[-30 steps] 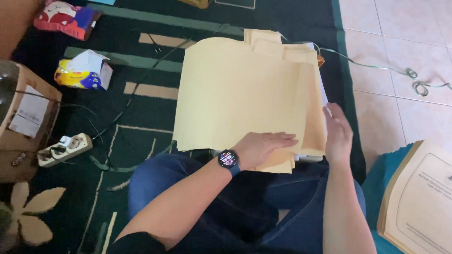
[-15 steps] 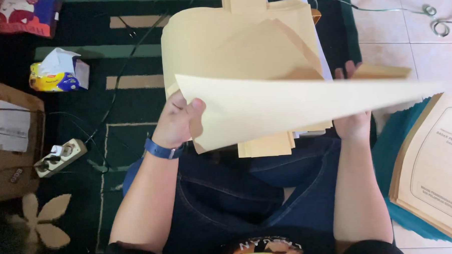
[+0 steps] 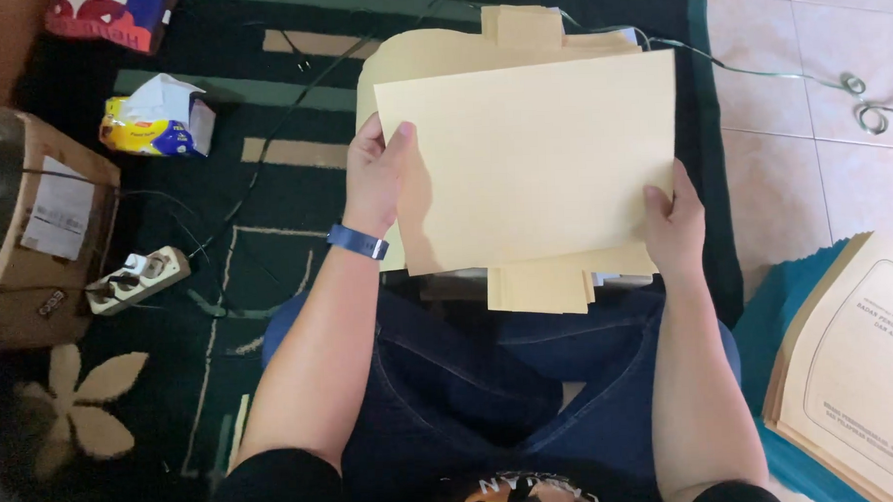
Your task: Sorting and inspecting yellow document folders while sitting on the floor in a finishing area.
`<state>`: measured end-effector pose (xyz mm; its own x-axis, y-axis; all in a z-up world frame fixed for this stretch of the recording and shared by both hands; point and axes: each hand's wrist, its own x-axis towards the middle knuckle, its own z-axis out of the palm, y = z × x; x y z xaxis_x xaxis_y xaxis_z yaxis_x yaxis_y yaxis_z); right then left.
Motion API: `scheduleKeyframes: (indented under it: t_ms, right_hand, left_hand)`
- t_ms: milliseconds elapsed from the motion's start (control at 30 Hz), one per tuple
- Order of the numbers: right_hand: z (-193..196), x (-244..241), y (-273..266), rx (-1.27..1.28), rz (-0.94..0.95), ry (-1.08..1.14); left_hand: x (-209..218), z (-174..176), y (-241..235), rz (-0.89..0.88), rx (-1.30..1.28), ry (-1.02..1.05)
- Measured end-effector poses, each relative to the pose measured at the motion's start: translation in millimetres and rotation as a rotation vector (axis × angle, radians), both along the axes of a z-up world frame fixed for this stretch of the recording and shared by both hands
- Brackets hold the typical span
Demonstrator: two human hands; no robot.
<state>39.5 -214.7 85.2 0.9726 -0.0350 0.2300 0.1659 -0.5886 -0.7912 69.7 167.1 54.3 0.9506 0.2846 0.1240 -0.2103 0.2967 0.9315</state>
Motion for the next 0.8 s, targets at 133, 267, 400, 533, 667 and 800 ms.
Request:
scheduleKeyframes:
  t_ms: [133,267,400,533,667,800]
  right_hand:
    - [-42.1,35.0,-9.4,-0.290,0.013,0.041]
    - [-75.8,50.1,-12.0,-0.864,-0.055,0.131]
    - [-72.5,50.4,32.1,-0.994,0.049,0.157]
    - [-39.1,52.7,115.6,-0.879,0.475,0.191]
    - [-59.9,110.8,124.9,-0.928,0.553,0.023]
    - [-68.3,189.7,59.9,-0.889,0.235,0.272]
  left_hand:
    - [20.0,-40.2,3.8,0.153,0.279,0.037]
    - [10.5,-30.3,-21.0,0.421,0.934,0.253]
    - [2.2,-16.9,-42.2,0.049,1.534,0.148]
    - [-3.7,-9.9,-62.0,-0.199,1.625,0.204]
    - [-2.2,-15.9,-59.5,-0.274,1.631,0.351]
    - [1.9,-14.4,-56.0,-0.269,1.588,0.452]
